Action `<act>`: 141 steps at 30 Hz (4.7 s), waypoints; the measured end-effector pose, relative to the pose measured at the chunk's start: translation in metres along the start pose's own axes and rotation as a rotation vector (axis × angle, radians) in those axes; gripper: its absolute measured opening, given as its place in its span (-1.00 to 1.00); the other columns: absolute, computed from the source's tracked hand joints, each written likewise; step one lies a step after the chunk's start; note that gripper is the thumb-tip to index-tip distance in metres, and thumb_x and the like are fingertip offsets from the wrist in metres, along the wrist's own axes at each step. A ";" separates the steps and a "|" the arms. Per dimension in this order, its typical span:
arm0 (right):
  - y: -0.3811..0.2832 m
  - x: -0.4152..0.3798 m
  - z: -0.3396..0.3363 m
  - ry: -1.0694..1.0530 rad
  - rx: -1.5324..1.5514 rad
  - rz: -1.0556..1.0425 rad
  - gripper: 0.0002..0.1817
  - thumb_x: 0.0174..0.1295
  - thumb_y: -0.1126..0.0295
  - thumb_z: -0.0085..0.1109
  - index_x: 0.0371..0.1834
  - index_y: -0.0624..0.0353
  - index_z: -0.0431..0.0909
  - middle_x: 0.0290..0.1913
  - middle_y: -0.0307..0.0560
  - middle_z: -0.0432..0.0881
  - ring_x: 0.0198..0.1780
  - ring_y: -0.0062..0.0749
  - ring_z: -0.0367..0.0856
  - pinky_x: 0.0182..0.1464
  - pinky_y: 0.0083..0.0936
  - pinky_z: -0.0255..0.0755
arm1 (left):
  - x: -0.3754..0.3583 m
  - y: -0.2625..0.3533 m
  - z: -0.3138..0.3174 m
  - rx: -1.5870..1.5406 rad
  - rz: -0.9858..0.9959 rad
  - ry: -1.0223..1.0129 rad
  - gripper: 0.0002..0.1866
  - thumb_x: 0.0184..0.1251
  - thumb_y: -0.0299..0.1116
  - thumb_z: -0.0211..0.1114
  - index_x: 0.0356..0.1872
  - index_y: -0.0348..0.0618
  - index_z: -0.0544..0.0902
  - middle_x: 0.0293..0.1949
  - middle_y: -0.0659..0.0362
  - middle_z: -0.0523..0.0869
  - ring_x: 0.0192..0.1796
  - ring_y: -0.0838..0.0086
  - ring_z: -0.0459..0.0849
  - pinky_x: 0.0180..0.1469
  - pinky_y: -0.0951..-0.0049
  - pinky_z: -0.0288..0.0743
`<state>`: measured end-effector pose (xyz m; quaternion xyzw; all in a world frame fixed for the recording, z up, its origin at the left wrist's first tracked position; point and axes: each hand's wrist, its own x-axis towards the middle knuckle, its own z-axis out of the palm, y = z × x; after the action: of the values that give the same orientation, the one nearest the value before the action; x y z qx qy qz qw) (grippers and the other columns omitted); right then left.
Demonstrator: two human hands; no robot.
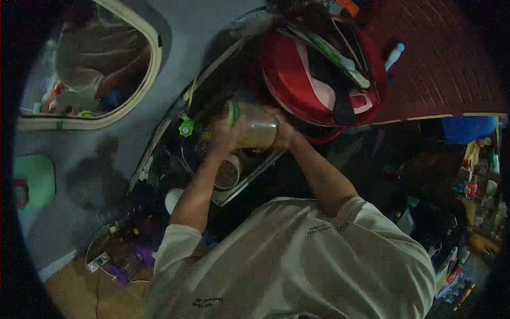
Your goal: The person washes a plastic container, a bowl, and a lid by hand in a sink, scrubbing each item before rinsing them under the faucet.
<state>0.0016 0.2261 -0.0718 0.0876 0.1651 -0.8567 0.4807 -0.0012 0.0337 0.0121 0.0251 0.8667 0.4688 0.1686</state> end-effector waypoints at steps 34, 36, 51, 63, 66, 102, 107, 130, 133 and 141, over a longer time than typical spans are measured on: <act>0.028 0.015 -0.012 -0.042 -0.100 -0.144 -0.13 0.13 -0.37 -0.12 0.38 0.01 0.21 0.35 0.04 0.26 0.33 0.10 0.26 0.17 0.37 0.21 | -0.006 -0.048 -0.010 -0.628 -0.259 0.005 -0.66 0.21 -0.23 0.35 -0.12 -0.27 0.61 -0.24 0.13 0.68 -0.13 0.48 0.61 0.02 0.35 0.46; 0.032 0.018 -0.020 -0.037 -0.193 -0.281 -0.13 0.14 -0.34 -0.06 0.39 0.02 0.20 0.39 0.00 0.24 0.37 0.06 0.22 0.23 0.39 0.13 | -0.009 -0.040 -0.020 -1.076 -0.449 0.116 -0.64 0.23 -0.19 0.33 -0.10 -0.28 0.62 -0.24 0.12 0.69 -0.09 0.45 0.61 0.06 0.35 0.43; 0.023 0.003 0.014 0.114 -0.832 -0.711 -0.26 0.10 -0.15 0.04 0.25 0.12 0.31 0.08 0.10 0.45 0.09 0.07 0.48 0.01 0.21 0.44 | 0.026 -0.055 0.013 -0.501 -0.249 0.073 -0.42 0.26 -0.12 0.23 0.27 -0.13 0.38 0.23 -0.05 0.43 0.27 0.18 0.40 0.28 0.19 0.32; 0.023 0.005 -0.021 -0.049 0.106 -0.239 -0.38 0.27 0.00 0.02 0.26 0.21 0.31 0.13 0.07 0.46 0.05 -0.11 0.55 0.10 -0.16 0.50 | 0.011 -0.033 0.014 0.397 0.050 -0.262 -0.48 0.30 -0.08 0.18 0.20 -0.16 0.43 0.16 -0.02 0.48 0.22 0.19 0.44 0.25 0.19 0.34; 0.023 0.016 -0.023 -0.016 0.282 -0.171 -0.41 0.27 0.01 0.04 0.23 0.21 0.34 0.13 0.05 0.47 0.06 -0.15 0.55 0.09 -0.18 0.50 | 0.017 -0.041 0.021 0.390 0.056 -0.264 -0.49 0.31 -0.07 0.17 0.18 -0.16 0.44 0.14 -0.01 0.49 0.20 0.20 0.45 0.24 0.19 0.34; 0.038 0.039 -0.030 0.413 -0.362 -0.469 -0.20 0.15 -0.25 -0.01 0.28 0.14 0.25 0.21 0.08 0.37 0.19 -0.02 0.39 0.20 -0.02 0.28 | -0.005 -0.027 0.006 -0.399 -0.250 0.253 -0.47 0.31 0.08 0.17 -0.09 -0.28 0.60 -0.27 0.08 0.65 -0.22 0.40 0.58 -0.10 0.34 0.43; 0.026 0.046 -0.041 -0.490 0.329 -0.099 -0.15 0.17 -0.35 -0.14 0.36 0.05 0.19 0.25 0.08 0.32 0.19 0.08 0.37 0.15 0.15 0.27 | -0.028 -0.034 0.005 -0.095 0.110 0.128 -0.53 0.26 0.04 0.25 -0.21 -0.26 0.65 -0.36 0.15 0.66 -0.30 0.45 0.58 -0.18 0.38 0.43; 0.011 0.039 0.020 0.216 -0.365 -0.225 -0.20 0.22 -0.30 -0.21 0.34 0.07 0.26 0.20 0.09 0.43 0.18 -0.06 0.48 0.13 -0.09 0.46 | -0.002 -0.003 -0.028 -0.517 -0.342 0.137 -0.57 0.34 -0.05 0.22 -0.01 -0.23 0.59 -0.07 0.10 0.61 -0.10 0.41 0.56 0.00 0.37 0.41; 0.009 0.037 0.005 0.228 -0.213 -0.047 -0.20 0.20 -0.33 -0.22 0.35 0.02 0.25 0.24 0.09 0.39 0.22 -0.02 0.43 0.12 0.06 0.42 | -0.018 -0.011 -0.019 -0.420 -0.139 0.129 -0.50 0.36 0.01 0.15 0.05 -0.25 0.54 0.00 0.08 0.60 -0.01 0.32 0.57 0.06 0.30 0.40; 0.022 0.037 -0.028 0.058 -0.108 0.068 -0.11 0.10 -0.44 -0.18 0.38 -0.08 0.22 0.38 0.02 0.24 0.30 0.26 0.26 0.02 0.53 0.21 | -0.036 -0.024 -0.016 -0.020 0.035 -0.099 -0.61 0.35 -0.31 0.19 0.16 -0.19 0.46 0.05 0.01 0.59 0.13 0.18 0.54 0.20 0.19 0.39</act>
<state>0.0007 0.1959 -0.1139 0.0918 0.2218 -0.8269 0.5085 0.0298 0.0000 0.0106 0.0618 0.8519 0.4787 0.2031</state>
